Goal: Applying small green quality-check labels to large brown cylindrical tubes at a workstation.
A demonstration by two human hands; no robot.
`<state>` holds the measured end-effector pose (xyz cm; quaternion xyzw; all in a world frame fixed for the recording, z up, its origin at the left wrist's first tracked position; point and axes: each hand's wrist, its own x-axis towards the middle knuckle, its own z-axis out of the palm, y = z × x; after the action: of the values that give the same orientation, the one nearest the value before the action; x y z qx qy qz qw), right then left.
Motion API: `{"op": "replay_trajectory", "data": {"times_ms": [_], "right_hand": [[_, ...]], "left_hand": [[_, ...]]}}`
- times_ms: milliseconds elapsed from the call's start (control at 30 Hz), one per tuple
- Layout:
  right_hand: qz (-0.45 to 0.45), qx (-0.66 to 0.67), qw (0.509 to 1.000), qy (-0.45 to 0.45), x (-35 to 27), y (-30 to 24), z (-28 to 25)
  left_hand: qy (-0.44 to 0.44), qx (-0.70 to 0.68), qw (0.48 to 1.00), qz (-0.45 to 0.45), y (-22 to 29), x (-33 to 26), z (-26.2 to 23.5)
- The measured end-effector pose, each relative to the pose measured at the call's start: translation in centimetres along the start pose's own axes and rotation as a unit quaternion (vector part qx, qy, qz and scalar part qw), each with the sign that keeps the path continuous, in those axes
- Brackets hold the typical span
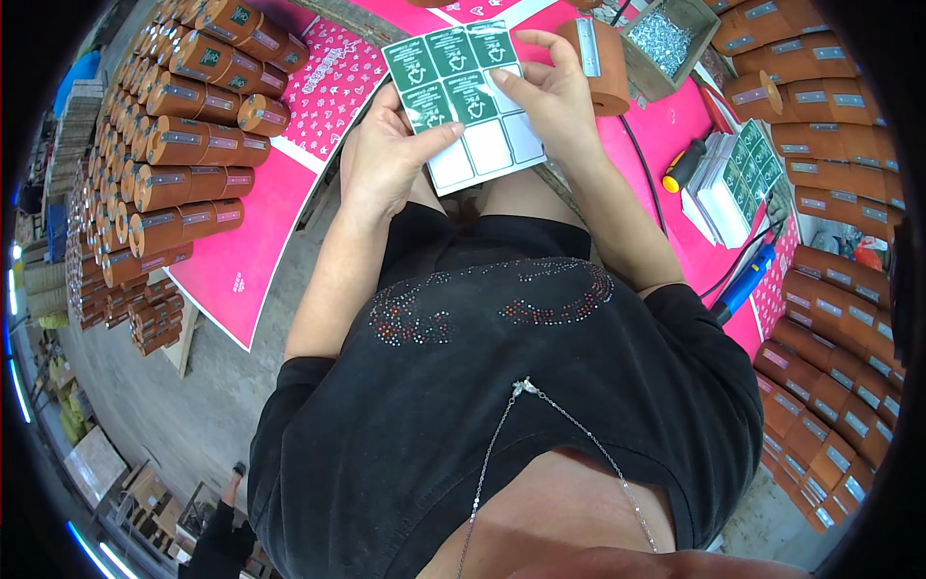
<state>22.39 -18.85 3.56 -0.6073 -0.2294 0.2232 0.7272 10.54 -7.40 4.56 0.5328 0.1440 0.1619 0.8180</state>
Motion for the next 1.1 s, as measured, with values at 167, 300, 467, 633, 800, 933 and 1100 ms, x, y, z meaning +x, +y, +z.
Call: {"op": "replay_trajectory", "data": {"times_ms": [167, 300, 467, 633, 800, 933, 1100], "right_hand": [[-0.033, 0.000, 0.999, -0.005, -0.1, 0.2, -0.1], [-0.310, -0.407, 0.856, 0.079, -1.0, -0.2, -0.2], [-0.428, -0.406, 0.807, -0.030, -2.2, -0.4, 0.3], [-0.399, -0.421, 0.814, -0.032, -2.5, -0.5, 0.7], [-0.358, -0.468, 0.806, -0.059, -2.9, -1.1, 0.9], [-0.350, -0.462, 0.812, -0.070, -2.8, -1.2, 1.1], [-0.338, -0.438, 0.831, -0.064, -2.6, -1.5, 1.1]], "left_hand": [[0.017, -0.014, 1.000, -0.005, -0.3, -0.2, 0.3], [0.044, 0.012, 0.998, 0.041, -0.1, -0.3, 0.5], [0.063, 0.064, 0.994, 0.063, 0.1, -0.2, 0.9], [0.060, 0.045, 0.995, 0.067, 0.3, -0.5, 0.9], [0.068, 0.126, 0.985, 0.092, 0.4, -0.7, 1.0], [0.069, 0.274, 0.950, 0.132, 0.7, -0.9, 1.1], [0.053, 0.314, 0.939, 0.129, 0.9, -1.1, 1.2]]}}
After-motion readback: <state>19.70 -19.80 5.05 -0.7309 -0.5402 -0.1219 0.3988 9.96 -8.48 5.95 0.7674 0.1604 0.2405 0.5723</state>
